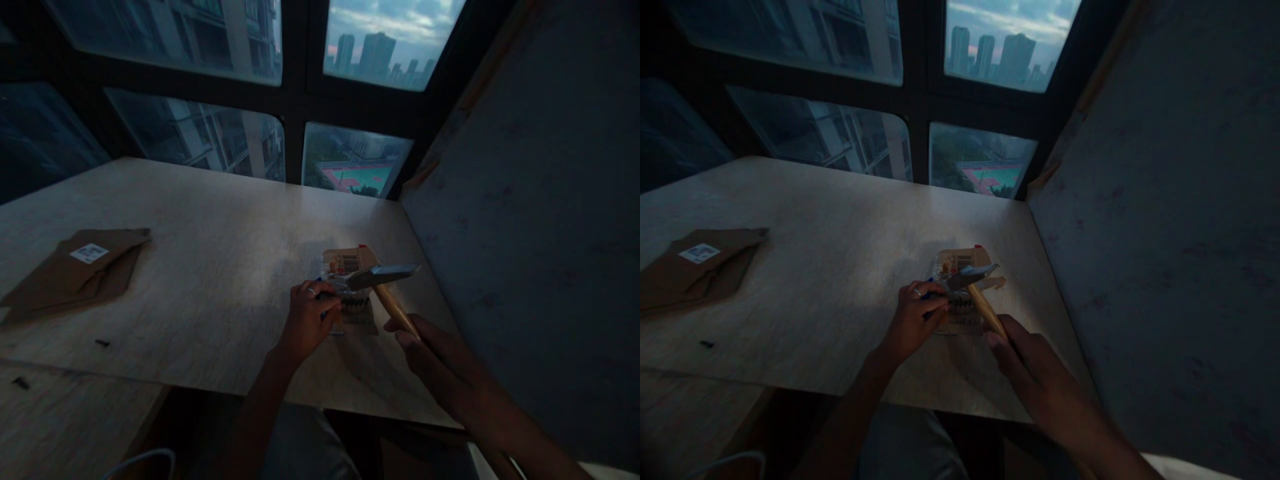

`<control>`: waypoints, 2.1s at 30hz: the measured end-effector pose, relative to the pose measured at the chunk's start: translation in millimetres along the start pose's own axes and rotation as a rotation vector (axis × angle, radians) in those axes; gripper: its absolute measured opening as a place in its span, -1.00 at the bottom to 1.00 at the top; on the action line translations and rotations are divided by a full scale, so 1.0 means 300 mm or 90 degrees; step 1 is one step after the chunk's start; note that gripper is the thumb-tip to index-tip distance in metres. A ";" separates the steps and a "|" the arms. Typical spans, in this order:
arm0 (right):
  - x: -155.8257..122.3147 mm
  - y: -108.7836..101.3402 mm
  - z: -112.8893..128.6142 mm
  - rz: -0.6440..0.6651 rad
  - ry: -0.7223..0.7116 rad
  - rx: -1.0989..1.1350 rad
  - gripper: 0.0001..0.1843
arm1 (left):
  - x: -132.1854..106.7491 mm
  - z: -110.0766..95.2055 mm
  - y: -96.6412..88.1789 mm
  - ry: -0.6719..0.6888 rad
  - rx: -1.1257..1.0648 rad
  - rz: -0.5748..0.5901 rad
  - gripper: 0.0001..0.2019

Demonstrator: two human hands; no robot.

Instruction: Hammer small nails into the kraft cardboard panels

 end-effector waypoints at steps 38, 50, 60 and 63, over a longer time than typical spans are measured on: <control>0.057 0.181 -0.239 -0.289 0.065 0.084 -0.55 | 0.051 -0.049 0.023 -0.167 0.020 0.128 -0.92; 0.059 0.183 -0.235 -0.281 0.067 0.085 -0.53 | 0.054 -0.053 0.025 -0.162 0.023 0.124 -0.92; 0.057 0.182 -0.222 -0.273 0.068 0.090 -0.55 | 0.052 -0.054 0.025 -0.164 0.022 0.111 -0.92; 0.058 0.179 -0.218 -0.277 0.066 0.084 -0.56 | 0.052 -0.055 0.022 -0.165 0.018 0.111 -0.92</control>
Point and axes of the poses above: each hand's wrist, its own x-axis towards the middle knuckle, its own y-axis out of the palm, z = x × y, the point moved 5 cm from there along x, towards the middle knuckle, and after that the axes turned 9 degrees about -y, right-handed, at the moved point
